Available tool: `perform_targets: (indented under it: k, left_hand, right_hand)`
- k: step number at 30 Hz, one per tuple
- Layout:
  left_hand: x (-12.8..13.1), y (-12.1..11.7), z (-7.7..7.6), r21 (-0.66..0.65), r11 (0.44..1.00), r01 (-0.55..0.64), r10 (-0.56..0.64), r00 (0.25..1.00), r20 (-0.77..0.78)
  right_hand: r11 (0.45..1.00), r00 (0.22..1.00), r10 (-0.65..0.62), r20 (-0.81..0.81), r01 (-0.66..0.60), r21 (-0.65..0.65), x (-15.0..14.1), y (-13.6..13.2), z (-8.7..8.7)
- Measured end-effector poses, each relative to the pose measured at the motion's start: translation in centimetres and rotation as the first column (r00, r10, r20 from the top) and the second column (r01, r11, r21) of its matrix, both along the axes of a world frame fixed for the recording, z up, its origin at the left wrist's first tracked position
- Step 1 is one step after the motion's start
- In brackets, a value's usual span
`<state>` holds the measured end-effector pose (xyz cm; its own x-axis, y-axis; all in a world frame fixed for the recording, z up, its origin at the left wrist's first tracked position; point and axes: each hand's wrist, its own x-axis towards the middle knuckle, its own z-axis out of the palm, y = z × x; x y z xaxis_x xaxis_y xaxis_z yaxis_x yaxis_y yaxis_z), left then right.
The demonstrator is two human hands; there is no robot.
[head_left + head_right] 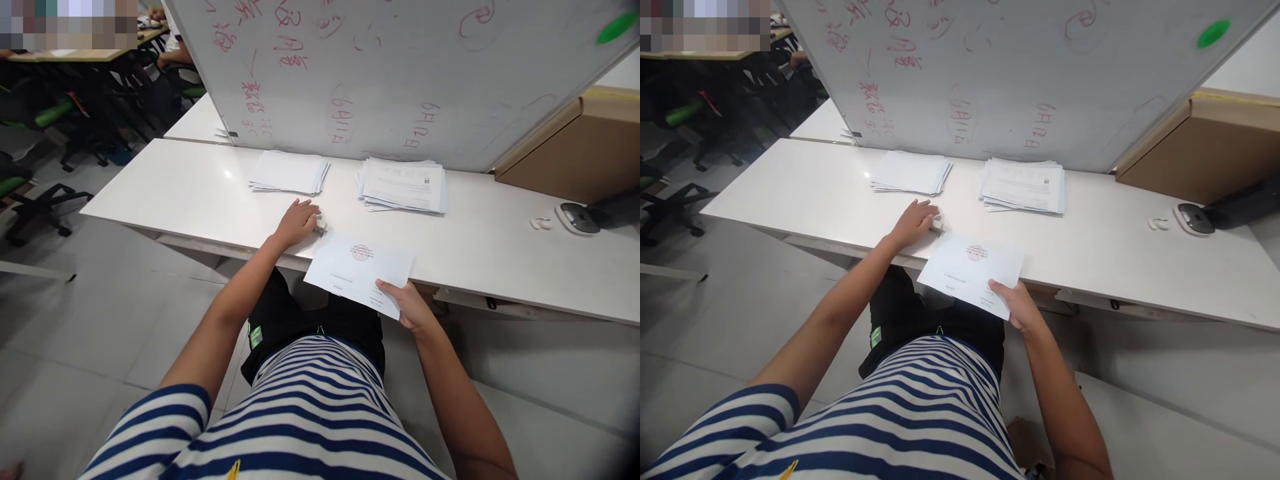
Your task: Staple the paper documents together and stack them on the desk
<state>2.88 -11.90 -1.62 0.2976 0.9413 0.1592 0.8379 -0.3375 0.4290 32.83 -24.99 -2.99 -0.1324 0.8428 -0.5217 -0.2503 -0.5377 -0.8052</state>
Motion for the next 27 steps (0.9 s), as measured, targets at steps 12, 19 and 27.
perform_targets:
  k: [12,19,27]
  left_hand:
    - [2.1,2.3,2.7,-0.001,1.0,0.011,-0.011,1.0,0.006]
    - [2.9,2.9,1.0,-0.056,0.996,-0.064,0.062,0.997,-0.046]
    - [2.9,3.1,0.5,-0.119,0.99,-0.076,0.064,0.992,-0.105]
  right_hand:
    - [0.999,0.999,-0.032,-0.021,0.031,-0.023,-2.4,0.1,-0.5]
    - [0.999,0.999,-0.043,-0.014,0.043,0.0,-3.2,0.0,-0.4]
    - [0.998,0.998,-0.069,-0.008,0.069,0.006,-4.2,0.3,-0.6]
